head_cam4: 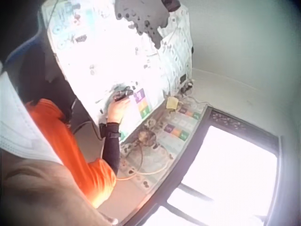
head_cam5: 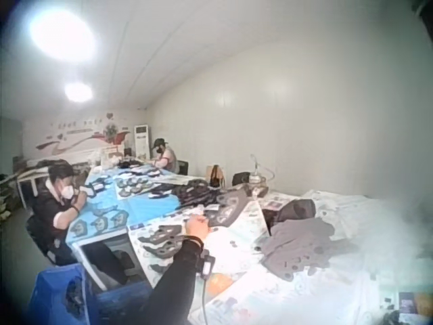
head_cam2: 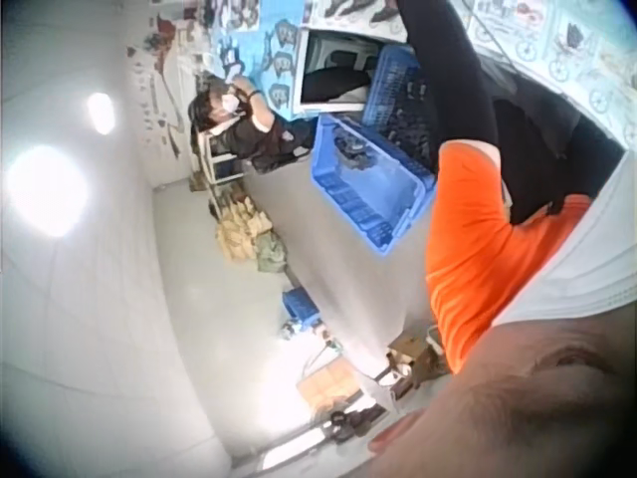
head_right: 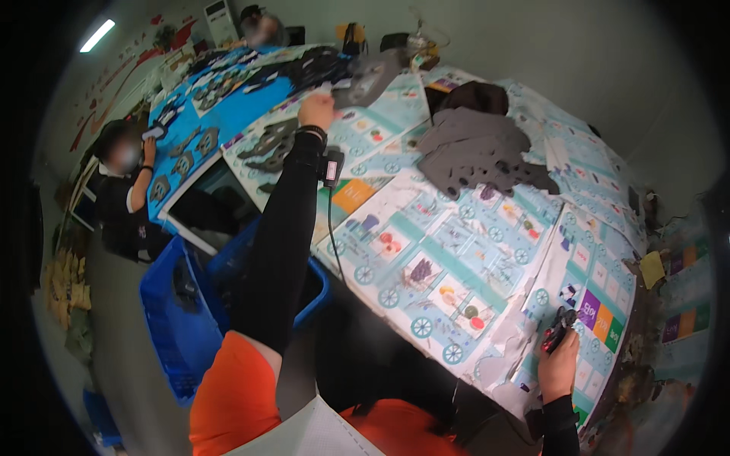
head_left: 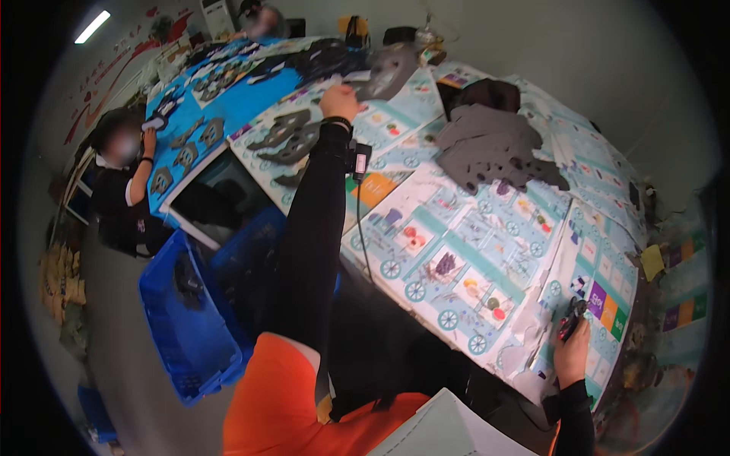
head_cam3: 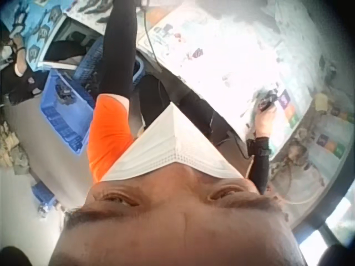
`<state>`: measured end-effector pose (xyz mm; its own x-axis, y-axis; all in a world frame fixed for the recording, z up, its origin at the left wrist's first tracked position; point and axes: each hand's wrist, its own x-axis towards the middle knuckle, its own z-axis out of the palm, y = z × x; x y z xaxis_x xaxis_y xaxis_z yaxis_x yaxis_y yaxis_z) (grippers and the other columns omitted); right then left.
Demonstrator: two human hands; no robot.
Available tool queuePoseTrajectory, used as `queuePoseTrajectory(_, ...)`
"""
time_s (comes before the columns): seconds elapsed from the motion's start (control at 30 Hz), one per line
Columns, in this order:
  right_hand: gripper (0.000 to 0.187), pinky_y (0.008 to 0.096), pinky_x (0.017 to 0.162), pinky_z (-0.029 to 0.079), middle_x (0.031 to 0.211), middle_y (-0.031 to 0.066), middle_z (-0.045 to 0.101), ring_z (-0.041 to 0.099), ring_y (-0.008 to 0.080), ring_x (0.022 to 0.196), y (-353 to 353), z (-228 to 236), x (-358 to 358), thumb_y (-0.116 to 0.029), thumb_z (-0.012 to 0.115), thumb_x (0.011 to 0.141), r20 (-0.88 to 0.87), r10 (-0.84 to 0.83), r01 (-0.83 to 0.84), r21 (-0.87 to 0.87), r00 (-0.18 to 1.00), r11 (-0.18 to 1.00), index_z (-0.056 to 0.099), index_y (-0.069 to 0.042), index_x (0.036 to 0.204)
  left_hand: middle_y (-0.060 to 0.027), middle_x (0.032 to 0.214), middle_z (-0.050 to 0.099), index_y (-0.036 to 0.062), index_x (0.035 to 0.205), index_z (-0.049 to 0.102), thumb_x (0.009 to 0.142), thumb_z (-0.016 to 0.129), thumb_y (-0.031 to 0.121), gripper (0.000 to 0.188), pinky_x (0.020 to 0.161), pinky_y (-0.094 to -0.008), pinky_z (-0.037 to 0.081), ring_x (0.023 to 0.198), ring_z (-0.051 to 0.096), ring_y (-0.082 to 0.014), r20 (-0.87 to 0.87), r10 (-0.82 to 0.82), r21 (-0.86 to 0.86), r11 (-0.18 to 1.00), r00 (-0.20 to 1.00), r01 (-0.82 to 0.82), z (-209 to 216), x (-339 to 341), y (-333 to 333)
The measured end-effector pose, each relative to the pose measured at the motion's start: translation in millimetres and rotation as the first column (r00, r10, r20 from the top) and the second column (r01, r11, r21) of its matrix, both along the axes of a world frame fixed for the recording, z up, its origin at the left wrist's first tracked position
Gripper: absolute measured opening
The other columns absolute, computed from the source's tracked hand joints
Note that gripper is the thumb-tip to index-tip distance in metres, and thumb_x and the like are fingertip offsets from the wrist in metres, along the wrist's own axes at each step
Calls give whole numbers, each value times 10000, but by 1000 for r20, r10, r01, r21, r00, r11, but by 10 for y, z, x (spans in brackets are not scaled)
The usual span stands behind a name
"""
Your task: Applying adhesive to grey shoe components using a spray gun at a workstation.
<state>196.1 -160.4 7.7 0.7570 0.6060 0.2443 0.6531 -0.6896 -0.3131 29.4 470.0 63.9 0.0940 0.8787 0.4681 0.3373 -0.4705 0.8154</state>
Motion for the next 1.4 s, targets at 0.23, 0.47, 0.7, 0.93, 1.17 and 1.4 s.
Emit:
queuePoseTrajectory(0.23,389,468,853,406,993,285,479,465,467,967,-153,20,-55,1,582,745,-22,4,-3,31,1000,1000,414,84,1086,-158,935,695,33,889,712,800,611,215,227,767,-385,547,890,677,-292,-705,200,76,975,680,-208,-529,226,541)
queuePoseTrajectory(0.47,481,457,883,404,1030,284,469,460,464,1005,-65,156,-60,12,634,703,-65,-43,40,-43,997,998,401,75,1119,-204,921,647,-49,1102,541,867,583,317,437,774,-464,515,928,620,-395,-472,328,381,913,819,-146,-346,372,414)
queuePoseTrajectory(0.7,518,462,885,411,1059,292,479,472,465,1005,-138,113,-39,8,648,704,-23,-26,25,-22,999,999,398,87,1150,-175,750,677,-61,742,647,726,713,514,579,700,-371,520,677,672,-264,-751,-505,-349,851,426,393,134,1144,-1506)
queuePoseTrajectory(0.93,567,438,883,422,1036,257,495,487,435,1011,-97,118,-56,-56,710,671,-21,41,-41,3,999,999,418,77,1138,-118,842,670,-12,988,650,772,731,272,366,679,-327,509,712,649,-232,-354,-437,-40,890,827,454,-349,980,-1157)
queuePoseTrajectory(1.17,340,387,717,520,991,202,605,601,391,881,-207,525,76,-48,586,783,-348,16,41,158,937,987,499,31,1102,41,951,618,41,1140,575,951,540,206,254,772,-222,429,900,556,-61,-272,-799,199,499,537,843,1671,414,-2282)
queuePoseTrajectory(1.4,413,260,562,505,939,106,655,617,174,881,-296,1454,-294,-1,417,696,-726,129,282,415,675,865,552,36,1085,-120,932,638,60,1067,586,908,554,201,215,774,-344,464,860,606,-254,-633,-774,34,-54,-20,998,760,907,-3351)
